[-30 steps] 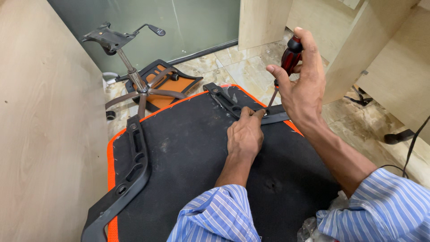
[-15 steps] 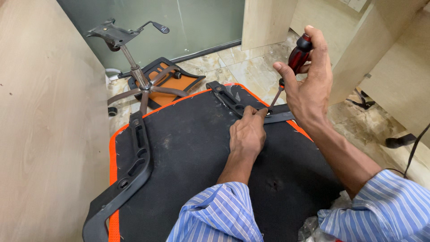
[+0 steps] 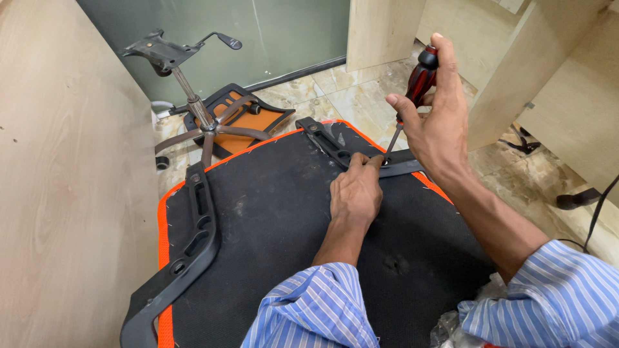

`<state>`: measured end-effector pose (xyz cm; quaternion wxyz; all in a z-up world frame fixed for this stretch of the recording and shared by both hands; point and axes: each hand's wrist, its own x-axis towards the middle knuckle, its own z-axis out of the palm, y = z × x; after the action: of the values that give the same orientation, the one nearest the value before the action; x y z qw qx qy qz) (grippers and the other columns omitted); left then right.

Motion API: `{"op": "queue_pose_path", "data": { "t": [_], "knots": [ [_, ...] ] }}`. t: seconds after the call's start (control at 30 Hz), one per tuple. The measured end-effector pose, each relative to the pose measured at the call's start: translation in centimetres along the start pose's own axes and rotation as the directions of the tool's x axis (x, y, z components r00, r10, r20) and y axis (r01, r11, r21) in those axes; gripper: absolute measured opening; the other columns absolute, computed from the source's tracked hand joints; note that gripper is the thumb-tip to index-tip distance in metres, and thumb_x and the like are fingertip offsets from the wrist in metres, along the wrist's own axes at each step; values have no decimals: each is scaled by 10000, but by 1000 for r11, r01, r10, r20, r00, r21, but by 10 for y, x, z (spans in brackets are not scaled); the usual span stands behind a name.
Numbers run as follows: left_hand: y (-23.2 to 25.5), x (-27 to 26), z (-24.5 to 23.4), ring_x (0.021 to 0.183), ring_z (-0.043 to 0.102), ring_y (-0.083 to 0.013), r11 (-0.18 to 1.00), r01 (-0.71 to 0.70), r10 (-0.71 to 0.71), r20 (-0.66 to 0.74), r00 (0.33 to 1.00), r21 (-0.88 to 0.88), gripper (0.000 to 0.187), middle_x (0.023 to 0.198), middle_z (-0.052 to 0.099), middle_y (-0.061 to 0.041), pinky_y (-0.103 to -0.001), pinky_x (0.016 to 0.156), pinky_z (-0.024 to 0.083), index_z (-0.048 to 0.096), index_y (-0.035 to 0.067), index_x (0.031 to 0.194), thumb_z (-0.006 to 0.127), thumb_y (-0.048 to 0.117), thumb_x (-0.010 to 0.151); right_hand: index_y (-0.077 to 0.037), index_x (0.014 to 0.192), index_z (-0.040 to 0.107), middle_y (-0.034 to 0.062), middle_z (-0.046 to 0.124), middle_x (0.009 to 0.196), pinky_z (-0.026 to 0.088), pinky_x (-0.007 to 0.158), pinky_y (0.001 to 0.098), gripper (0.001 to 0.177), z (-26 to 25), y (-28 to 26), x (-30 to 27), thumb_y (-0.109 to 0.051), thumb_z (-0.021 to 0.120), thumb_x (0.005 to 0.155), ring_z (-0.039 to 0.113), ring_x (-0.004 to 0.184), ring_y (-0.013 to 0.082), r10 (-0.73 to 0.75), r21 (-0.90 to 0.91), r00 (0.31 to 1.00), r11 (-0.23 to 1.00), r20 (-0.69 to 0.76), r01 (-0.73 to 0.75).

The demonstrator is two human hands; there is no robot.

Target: The person uses a screwdriver to tighten screws into a black plastic bracket attached to the underside of an orange and black office chair seat. The person works on multiple screw holes in sequence, securing the bracket to the seat.

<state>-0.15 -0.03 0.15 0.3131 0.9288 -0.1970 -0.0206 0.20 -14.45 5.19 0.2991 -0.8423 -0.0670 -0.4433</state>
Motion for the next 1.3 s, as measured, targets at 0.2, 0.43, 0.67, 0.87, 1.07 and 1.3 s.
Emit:
{"op": "queue_pose_path", "data": {
  "t": [0.2, 0.43, 0.67, 0.87, 1.07, 1.3],
  "knots": [
    [1, 1, 2, 1115, 675, -337, 1000, 12, -13, -2, 1000, -7, 504, 1349, 581, -92, -479, 999, 487, 586, 195, 1395, 516, 7, 932, -191, 1631, 266, 151, 636, 1241, 617, 713, 329, 927, 0, -2, 0, -122, 888, 947, 687, 894, 183, 101, 49, 995, 994, 12, -102],
    [0, -1, -1, 1098, 671, -359, 1000, -10, 10, -11, 1000, -25, 524, 1356, 570, -99, -486, 1002, 478, 601, 213, 1382, 519, -1, 911, -193, 1615, 260, 172, 638, 1273, 625, 744, 342, 904, -2, 1, -2, -105, 897, 980, 690, 924, 216, 3, 17, 1000, 1000, -16, -3],
    [1, -2, -2, 1093, 679, -357, 1000, -9, 9, 6, 1000, -17, 508, 1348, 577, -104, -486, 998, 485, 595, 197, 1386, 504, 0, 927, -213, 1614, 282, 164, 644, 1230, 640, 724, 331, 890, -3, 2, -1, -116, 891, 972, 720, 938, 210, 69, 32, 998, 997, 4, -69],
    [-1, 1, 2, 1088, 682, -361, 1000, -19, 19, -4, 1000, 7, 500, 1368, 569, -107, -486, 995, 488, 595, 185, 1376, 510, 3, 918, -209, 1602, 277, 160, 643, 1248, 651, 758, 327, 857, -5, 5, -2, -103, 885, 1007, 731, 969, 211, 28, 58, 999, 998, -15, -27],
    [-6, 2, 7, 1069, 681, -374, 998, -60, 60, -46, 997, -11, 511, 1349, 578, -116, -494, 982, 489, 599, 200, 1390, 526, 20, 918, -202, 1636, 274, 163, 636, 1278, 645, 715, 315, 896, -7, 5, -4, -104, 891, 994, 719, 926, 186, 34, 64, 999, 997, -21, -33],
    [-7, 2, 9, 1057, 684, -363, 998, -66, 65, -56, 996, -4, 533, 1312, 593, -102, -495, 975, 491, 609, 204, 1382, 547, 22, 885, -216, 1630, 283, 174, 636, 1294, 646, 704, 317, 899, -5, 1, 0, -117, 877, 963, 697, 856, 167, 100, 49, 995, 994, -2, -100]
  ]
}}
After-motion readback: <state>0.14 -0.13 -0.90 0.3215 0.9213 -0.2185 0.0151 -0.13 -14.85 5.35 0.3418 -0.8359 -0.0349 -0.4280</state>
